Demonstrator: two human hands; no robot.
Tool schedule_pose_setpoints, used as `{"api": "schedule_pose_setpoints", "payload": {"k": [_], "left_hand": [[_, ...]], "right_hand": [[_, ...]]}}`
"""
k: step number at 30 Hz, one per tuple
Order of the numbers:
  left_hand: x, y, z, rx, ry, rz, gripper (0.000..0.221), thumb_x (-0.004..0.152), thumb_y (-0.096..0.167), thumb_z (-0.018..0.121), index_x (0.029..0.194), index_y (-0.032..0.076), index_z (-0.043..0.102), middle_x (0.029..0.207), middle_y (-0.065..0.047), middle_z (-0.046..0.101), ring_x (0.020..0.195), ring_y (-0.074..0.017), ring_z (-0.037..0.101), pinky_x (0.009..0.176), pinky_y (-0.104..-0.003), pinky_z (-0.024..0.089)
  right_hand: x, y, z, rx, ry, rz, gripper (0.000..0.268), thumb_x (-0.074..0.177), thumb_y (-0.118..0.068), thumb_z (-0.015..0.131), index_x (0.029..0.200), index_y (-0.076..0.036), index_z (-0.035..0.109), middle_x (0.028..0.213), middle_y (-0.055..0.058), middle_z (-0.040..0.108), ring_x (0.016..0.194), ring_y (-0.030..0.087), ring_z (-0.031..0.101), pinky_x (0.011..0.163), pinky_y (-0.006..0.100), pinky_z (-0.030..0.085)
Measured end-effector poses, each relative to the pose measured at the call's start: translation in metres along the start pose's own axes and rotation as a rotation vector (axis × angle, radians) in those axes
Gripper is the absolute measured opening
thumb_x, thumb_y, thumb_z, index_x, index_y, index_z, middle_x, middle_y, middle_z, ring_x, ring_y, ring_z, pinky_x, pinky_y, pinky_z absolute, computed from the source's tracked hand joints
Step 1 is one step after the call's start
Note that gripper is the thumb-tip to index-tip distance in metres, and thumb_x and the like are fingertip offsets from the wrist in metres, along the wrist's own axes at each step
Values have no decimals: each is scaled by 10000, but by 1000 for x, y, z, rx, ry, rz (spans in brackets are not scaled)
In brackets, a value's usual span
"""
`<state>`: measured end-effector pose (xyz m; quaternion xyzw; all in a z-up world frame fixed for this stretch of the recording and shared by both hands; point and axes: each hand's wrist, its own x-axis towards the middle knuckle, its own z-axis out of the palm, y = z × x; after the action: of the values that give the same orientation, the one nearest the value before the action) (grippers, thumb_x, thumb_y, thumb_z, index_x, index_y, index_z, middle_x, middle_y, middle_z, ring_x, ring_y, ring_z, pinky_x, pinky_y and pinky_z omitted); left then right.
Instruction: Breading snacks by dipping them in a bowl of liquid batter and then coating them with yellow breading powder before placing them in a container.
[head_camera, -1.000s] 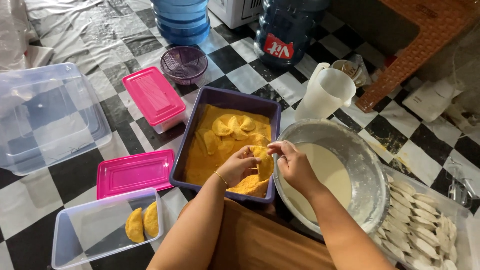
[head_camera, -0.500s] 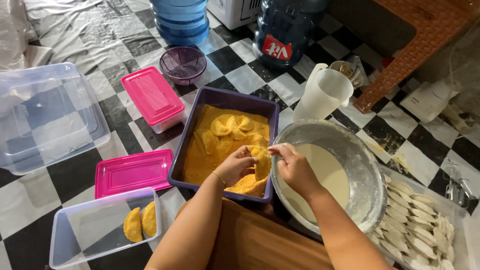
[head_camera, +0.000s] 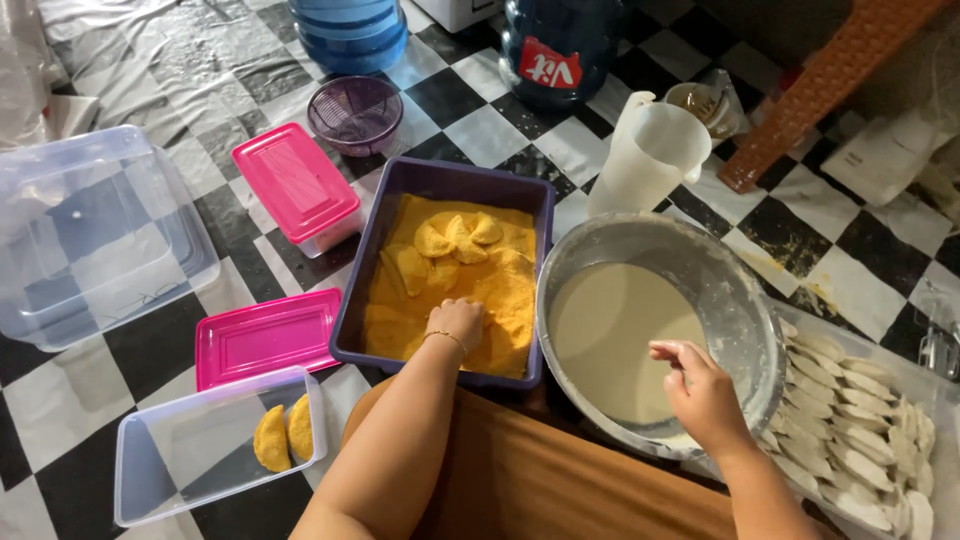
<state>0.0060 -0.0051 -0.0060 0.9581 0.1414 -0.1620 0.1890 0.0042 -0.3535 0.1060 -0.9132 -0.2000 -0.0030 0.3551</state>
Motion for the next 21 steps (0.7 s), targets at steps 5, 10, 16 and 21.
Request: {"api": "schedule_pose_setpoints", "payload": {"k": [5,10,16,21], "left_hand": [[28,-25,33,-95,-8,163,246,877,333,653,1072,186,683,1121,-82,709,995,-368,671,849,-495,562],[1,-15,-10,-1147,-234,-21,433,883,67,615,1312,9,596,1121,-132,701,959,-237,681,833,-342,577],[0,-20,-19,-1565,-282,-1,393,888,-19,691,1265,-67,589,991,-145,669,866,-296,716,724,-418,613],[24,-35,15,-1381,-255,-65,465,898,35,751,1316,-82,585,1053,-191,716,930,-316,738,755,-442,625]], "right_hand": [[-16,34,0,74,91,103,413,839,100,489,1185,-14,684,1142,84,744,1027,188,700,900,296,557],[-13,51,1,57,130,37,391,849,85,500,1156,-43,704,1079,82,748,1003,224,719,891,314,579],[-9,60,2,1,165,-49,353,846,77,516,1102,-49,723,1024,99,754,990,269,744,855,324,612],[-12,68,5,-29,161,-47,343,847,66,523,1098,-59,722,1027,82,749,995,254,742,856,314,613]]}}
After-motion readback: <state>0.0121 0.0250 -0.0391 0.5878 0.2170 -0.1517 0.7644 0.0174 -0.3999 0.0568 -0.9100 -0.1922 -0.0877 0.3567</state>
